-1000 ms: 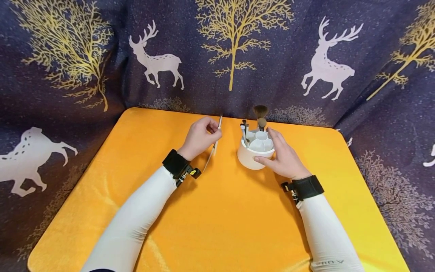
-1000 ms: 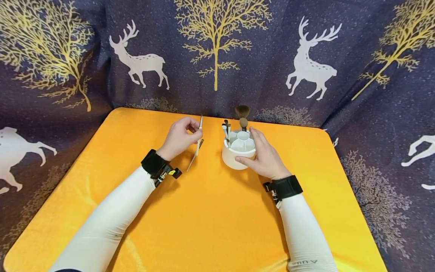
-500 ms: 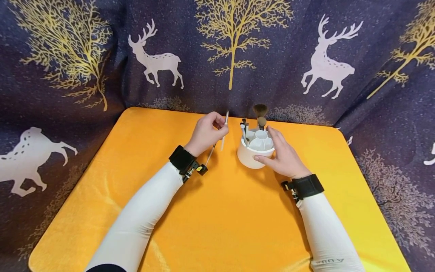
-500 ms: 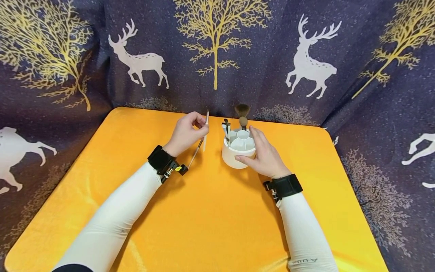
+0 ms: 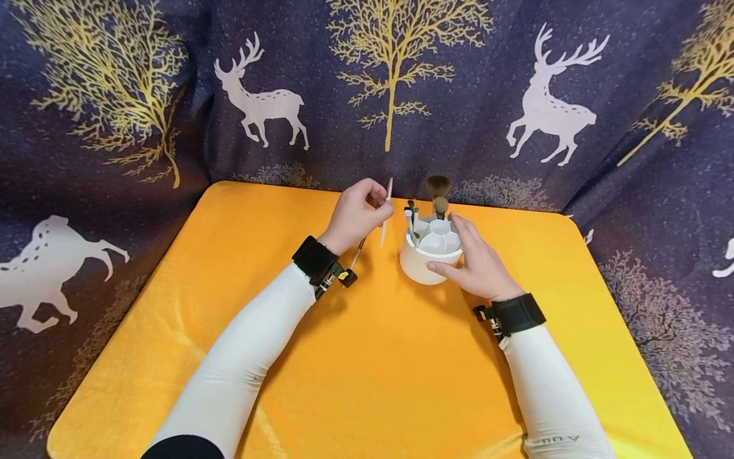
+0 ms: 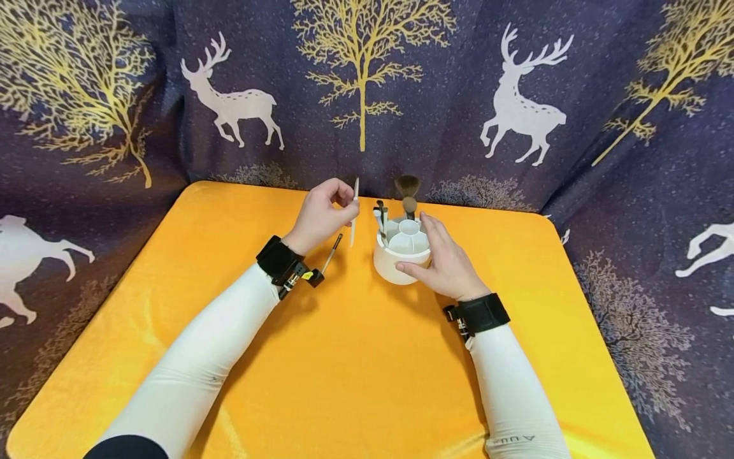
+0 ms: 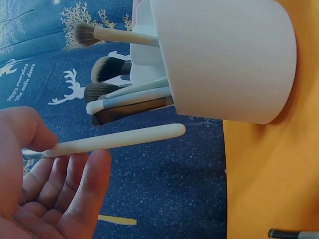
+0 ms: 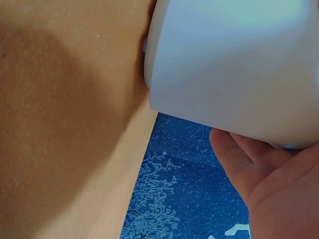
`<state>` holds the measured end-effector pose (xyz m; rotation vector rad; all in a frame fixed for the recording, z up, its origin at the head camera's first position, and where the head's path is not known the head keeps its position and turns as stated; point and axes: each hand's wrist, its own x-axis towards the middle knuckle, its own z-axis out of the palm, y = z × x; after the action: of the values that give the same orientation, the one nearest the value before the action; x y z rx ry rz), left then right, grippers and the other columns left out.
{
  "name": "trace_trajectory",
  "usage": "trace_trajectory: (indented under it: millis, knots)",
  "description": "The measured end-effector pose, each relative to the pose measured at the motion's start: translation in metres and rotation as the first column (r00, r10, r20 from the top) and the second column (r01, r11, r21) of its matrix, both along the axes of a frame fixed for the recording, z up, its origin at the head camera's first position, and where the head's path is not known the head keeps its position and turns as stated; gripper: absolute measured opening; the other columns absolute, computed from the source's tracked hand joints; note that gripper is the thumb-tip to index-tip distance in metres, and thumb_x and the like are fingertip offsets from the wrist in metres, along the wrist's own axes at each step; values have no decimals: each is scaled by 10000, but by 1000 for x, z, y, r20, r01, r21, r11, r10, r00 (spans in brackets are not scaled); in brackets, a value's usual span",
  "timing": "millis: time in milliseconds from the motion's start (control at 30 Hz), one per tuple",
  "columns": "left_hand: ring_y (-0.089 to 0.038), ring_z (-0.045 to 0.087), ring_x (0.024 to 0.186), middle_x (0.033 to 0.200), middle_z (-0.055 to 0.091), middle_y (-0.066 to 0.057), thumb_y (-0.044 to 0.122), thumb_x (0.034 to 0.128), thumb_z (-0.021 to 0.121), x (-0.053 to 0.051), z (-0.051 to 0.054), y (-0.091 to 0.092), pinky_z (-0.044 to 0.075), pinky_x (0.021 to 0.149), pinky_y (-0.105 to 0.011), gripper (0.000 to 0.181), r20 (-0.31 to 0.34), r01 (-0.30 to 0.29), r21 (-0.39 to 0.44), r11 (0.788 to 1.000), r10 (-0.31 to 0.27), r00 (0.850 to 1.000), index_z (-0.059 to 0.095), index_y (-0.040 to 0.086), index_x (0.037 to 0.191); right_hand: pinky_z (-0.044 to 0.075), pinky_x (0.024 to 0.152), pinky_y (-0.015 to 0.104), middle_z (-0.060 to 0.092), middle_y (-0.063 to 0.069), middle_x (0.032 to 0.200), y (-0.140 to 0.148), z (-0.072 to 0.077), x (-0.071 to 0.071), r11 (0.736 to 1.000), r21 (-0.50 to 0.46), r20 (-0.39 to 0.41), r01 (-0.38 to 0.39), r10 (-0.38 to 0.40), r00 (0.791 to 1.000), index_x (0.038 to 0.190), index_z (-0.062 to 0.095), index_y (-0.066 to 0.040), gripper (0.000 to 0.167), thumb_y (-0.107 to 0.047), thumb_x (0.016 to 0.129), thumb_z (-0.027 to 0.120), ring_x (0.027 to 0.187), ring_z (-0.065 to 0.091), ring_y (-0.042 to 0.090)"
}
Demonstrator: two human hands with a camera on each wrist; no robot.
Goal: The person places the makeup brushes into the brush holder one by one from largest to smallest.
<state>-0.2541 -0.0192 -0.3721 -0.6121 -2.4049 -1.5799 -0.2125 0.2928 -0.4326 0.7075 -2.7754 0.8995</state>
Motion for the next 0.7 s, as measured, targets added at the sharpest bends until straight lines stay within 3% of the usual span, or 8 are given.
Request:
trace_trajectory:
  millis: [433,700]
  knots:
    - [-196,693,815,996,689,-66,119,1047,738,-5,10,15,618,725,-324,115,-17,20,-21,1000,-20,1000,671,63,1122,435,1169,695,333,171,1766,2,1,1,1000,2,2,-8,8,1000,1795,172,-173,1153,-498,950,885,1530,472,434]
    - [-206,655,916,1010,694,-55,147,1039,762,-7,16,24,571,745,-309,140,-19,10,-50,999,-11,1000,678,71,1122,437,1175,683,319,148,1779,2,0,-1,1000,-6,9,-3,3,1000,1791,191,-163,1151,-535,945,878,1531,473,414]
